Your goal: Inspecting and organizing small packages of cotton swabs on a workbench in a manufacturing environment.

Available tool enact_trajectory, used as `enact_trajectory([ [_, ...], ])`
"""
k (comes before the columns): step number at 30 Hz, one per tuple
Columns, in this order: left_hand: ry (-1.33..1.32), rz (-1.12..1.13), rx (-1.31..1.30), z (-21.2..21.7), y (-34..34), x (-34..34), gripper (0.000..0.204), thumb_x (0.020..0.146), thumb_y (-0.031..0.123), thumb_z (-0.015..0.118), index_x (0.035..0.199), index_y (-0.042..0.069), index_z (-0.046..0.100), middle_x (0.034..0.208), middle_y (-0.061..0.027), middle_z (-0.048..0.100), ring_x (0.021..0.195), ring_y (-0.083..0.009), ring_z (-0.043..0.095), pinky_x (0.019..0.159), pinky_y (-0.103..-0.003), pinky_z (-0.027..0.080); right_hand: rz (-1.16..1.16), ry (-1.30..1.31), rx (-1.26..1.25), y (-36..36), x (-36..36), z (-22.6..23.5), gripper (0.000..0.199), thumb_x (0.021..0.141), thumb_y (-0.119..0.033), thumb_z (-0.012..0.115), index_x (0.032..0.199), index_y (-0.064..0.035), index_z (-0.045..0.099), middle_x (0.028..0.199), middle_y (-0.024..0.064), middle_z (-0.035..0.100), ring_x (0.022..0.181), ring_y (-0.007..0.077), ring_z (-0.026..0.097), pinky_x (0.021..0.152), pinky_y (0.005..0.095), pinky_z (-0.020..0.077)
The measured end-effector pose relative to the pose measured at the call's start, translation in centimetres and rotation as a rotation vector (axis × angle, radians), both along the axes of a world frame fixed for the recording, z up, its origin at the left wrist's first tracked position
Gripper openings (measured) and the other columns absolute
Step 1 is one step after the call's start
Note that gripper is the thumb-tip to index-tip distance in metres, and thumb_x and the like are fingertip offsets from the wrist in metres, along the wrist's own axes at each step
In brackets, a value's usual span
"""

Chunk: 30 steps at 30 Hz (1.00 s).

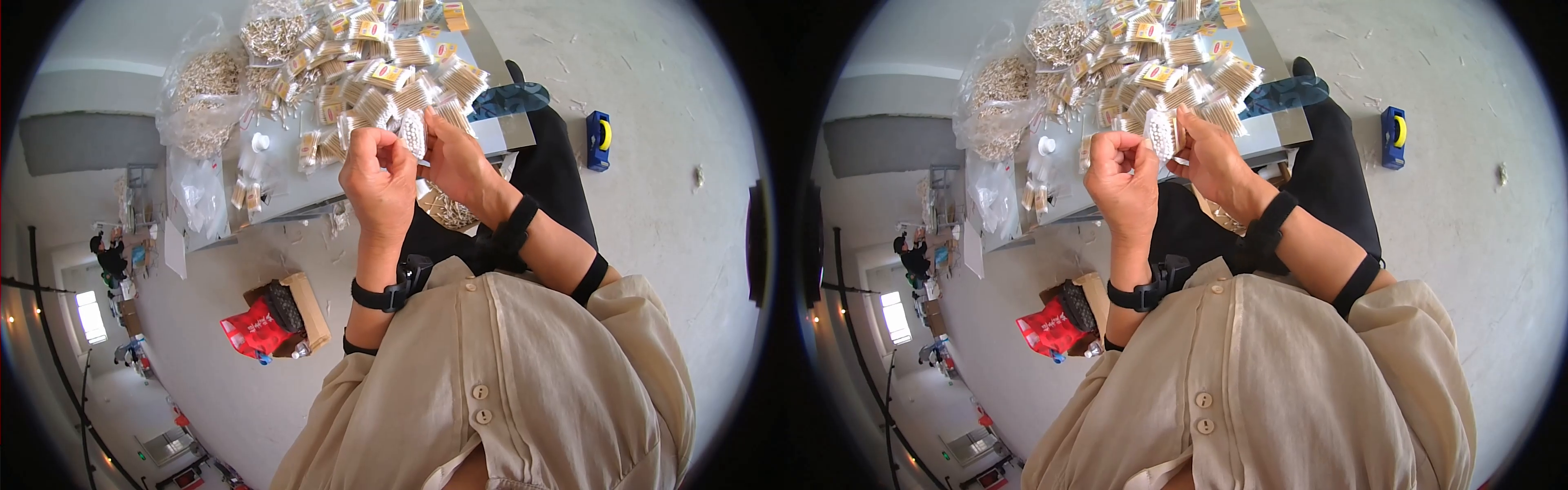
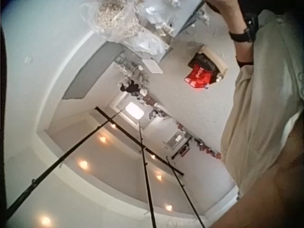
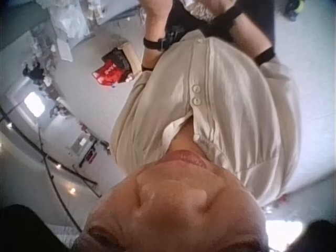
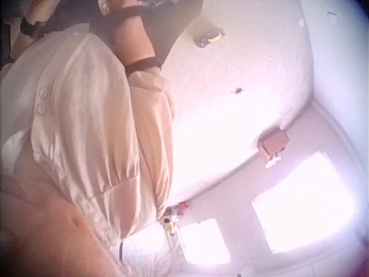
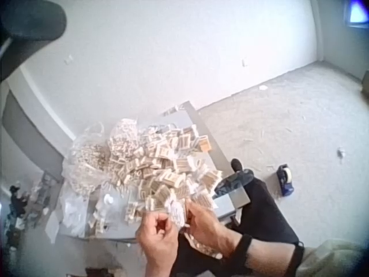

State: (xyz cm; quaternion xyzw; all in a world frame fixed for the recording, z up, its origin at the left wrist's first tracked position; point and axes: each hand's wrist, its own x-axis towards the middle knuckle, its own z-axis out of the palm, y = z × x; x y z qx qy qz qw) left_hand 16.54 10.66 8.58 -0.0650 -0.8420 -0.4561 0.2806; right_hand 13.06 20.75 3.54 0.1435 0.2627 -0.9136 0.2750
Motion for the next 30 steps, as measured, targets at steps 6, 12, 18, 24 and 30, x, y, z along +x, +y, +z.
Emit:
enact_trajectory([
  [6,0.010,-0.030,-0.046,0.2,0.9,0.2,0.014,0.074,-0.008,0.061,0.080,0.001,0.052,0.067,-0.0003,0.056,0.056,-0.0047,0.051,0.053,-0.020,0.044,-0.041,-0.021,-0.194,-0.6,-0.4,-1.3,0.037,0.098,-0.036,0.037,0.102,-0.0027,0.054,0.100,0.0087,0.060,0.094,0.0224,0.056,0.089,0.0397,0.0442],
  [12,0.048,-0.033,-0.145,0.4,1.7,0.4,0.016,0.072,-0.008,0.062,0.079,0.002,0.052,0.065,-0.0015,0.055,0.054,-0.0075,0.052,0.052,-0.022,0.044,-0.087,-0.080,-0.372,-0.6,-0.4,-0.9,0.036,0.098,-0.036,0.036,0.099,-0.0062,0.056,0.095,0.0071,0.060,0.085,0.0226,0.057,0.084,0.0426,0.0451],
  [18,0.116,-0.077,-0.232,-0.3,2.2,0.2,0.016,0.072,-0.008,0.062,0.079,0.003,0.052,0.066,-0.0042,0.055,0.052,-0.0120,0.053,0.051,-0.026,0.045,-0.061,-0.173,-0.407,-0.4,-0.8,-0.7,0.038,0.091,-0.042,0.047,0.086,-0.0052,0.053,0.079,0.0071,0.056,0.077,0.0241,0.055,0.078,0.0405,0.0468],
  [24,0.175,-0.100,-0.309,0.1,2.6,0.1,0.018,0.072,-0.008,0.062,0.080,0.003,0.052,0.068,-0.0060,0.054,0.054,-0.0181,0.055,0.051,-0.029,0.045,-0.073,-0.203,-0.559,-0.4,-1.5,-2.4,0.030,0.087,-0.035,0.051,0.076,-0.0069,0.052,0.072,0.0067,0.055,0.070,0.0238,0.054,0.072,0.0388,0.0469],
  [30,0.208,-0.150,-0.306,0.7,2.9,0.5,0.019,0.070,-0.010,0.058,0.078,0.003,0.047,0.071,-0.0112,0.052,0.063,-0.0312,0.055,0.055,-0.038,0.046,-0.085,-0.230,-0.650,-0.3,-1.4,-2.2,0.028,0.086,-0.033,0.051,0.073,-0.0074,0.052,0.071,0.0065,0.055,0.067,0.0225,0.053,0.068,0.0361,0.0465],
])
